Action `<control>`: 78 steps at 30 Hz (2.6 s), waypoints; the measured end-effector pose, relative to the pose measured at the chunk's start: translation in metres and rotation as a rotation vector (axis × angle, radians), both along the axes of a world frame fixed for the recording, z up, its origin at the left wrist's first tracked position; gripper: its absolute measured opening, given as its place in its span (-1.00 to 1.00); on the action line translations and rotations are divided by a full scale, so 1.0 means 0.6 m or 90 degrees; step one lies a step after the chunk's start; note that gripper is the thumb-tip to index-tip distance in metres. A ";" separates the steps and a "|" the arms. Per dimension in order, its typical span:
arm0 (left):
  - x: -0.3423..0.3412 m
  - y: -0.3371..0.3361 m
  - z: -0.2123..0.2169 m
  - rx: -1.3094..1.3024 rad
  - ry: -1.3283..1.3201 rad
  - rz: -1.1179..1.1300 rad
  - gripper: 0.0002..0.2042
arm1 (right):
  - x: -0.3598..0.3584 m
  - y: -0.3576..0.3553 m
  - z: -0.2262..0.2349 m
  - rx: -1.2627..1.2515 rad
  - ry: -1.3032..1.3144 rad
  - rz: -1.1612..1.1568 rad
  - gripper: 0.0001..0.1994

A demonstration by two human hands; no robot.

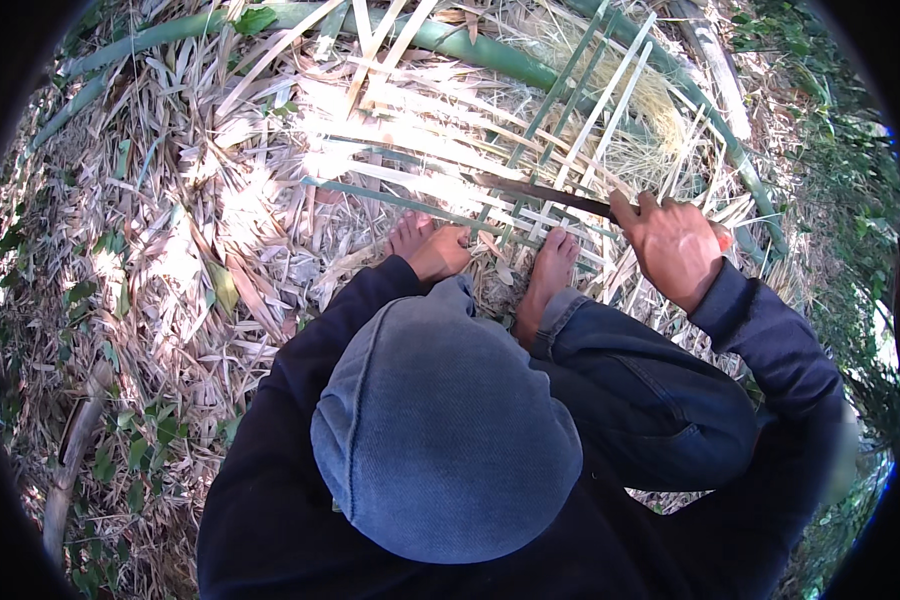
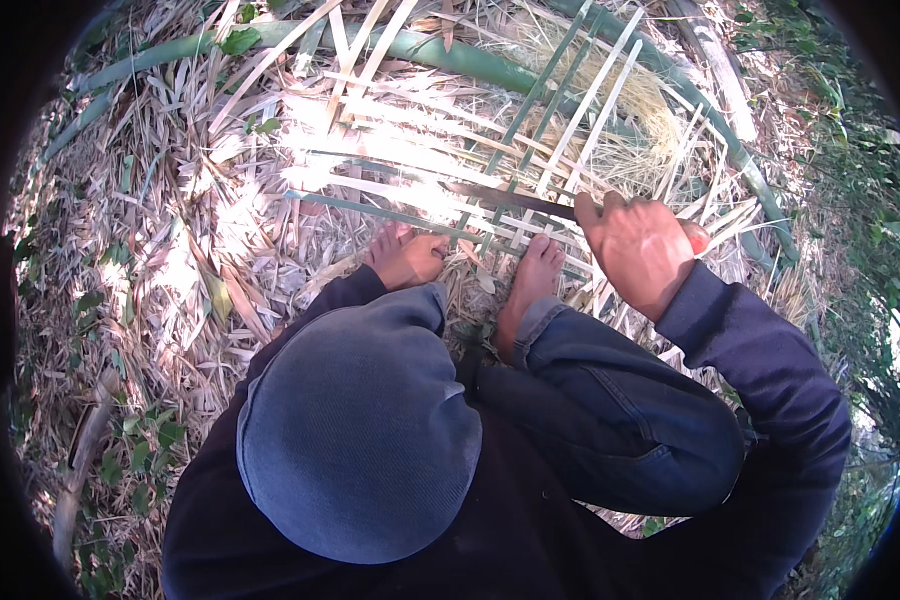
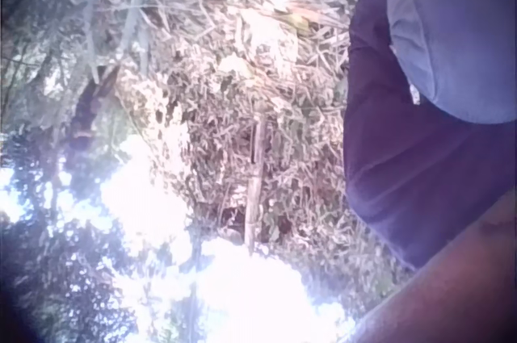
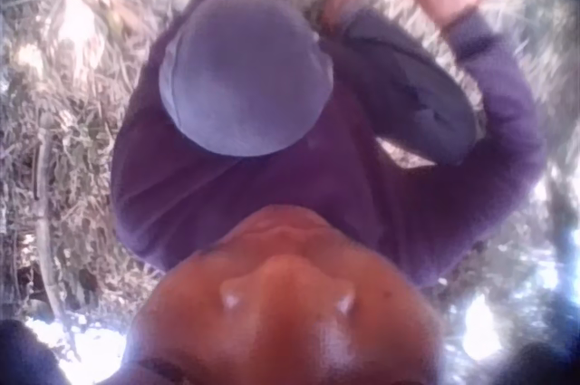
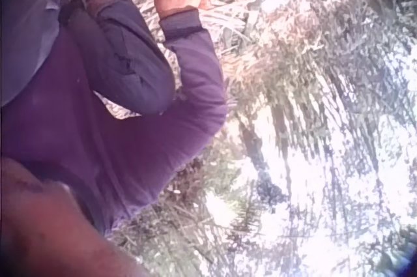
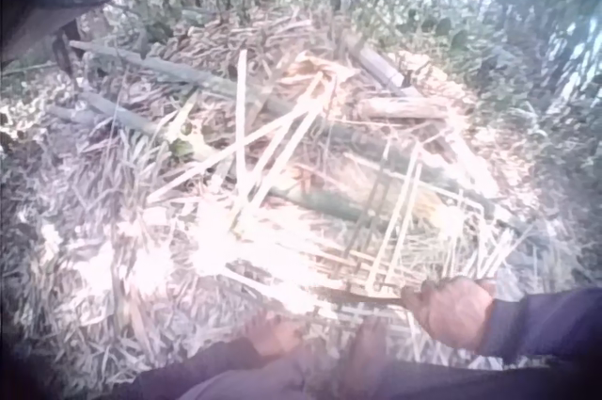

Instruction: The person is weaving a basket using thin bamboo strips. They interlace the strips by hand and use a machete to tap the weave tight and trim excess material. The task is performed outdoors on the ground.

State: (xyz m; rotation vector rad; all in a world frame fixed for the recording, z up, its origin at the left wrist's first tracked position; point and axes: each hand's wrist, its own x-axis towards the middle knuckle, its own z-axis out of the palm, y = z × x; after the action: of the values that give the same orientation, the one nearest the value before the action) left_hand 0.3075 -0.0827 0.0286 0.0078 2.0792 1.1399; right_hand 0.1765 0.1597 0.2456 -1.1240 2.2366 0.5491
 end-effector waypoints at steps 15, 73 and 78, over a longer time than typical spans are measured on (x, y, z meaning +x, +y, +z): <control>-0.016 0.005 0.048 0.005 -0.047 0.029 -0.74 | 0.006 -0.004 -0.023 -0.075 0.005 -0.011 -0.54; -0.001 0.016 -0.052 0.066 -0.025 -0.060 -0.76 | -0.005 0.097 -0.012 -0.181 0.026 -0.235 -0.60; -0.022 0.018 -0.023 -0.065 0.111 -0.050 -0.83 | 0.077 0.196 -0.009 -0.283 0.115 -0.474 -0.56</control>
State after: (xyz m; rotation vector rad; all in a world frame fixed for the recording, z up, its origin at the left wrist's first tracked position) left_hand 0.2945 -0.0719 0.0146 0.1428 2.2677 1.0161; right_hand 0.2227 0.2773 0.2403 -0.3470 2.7759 -0.1727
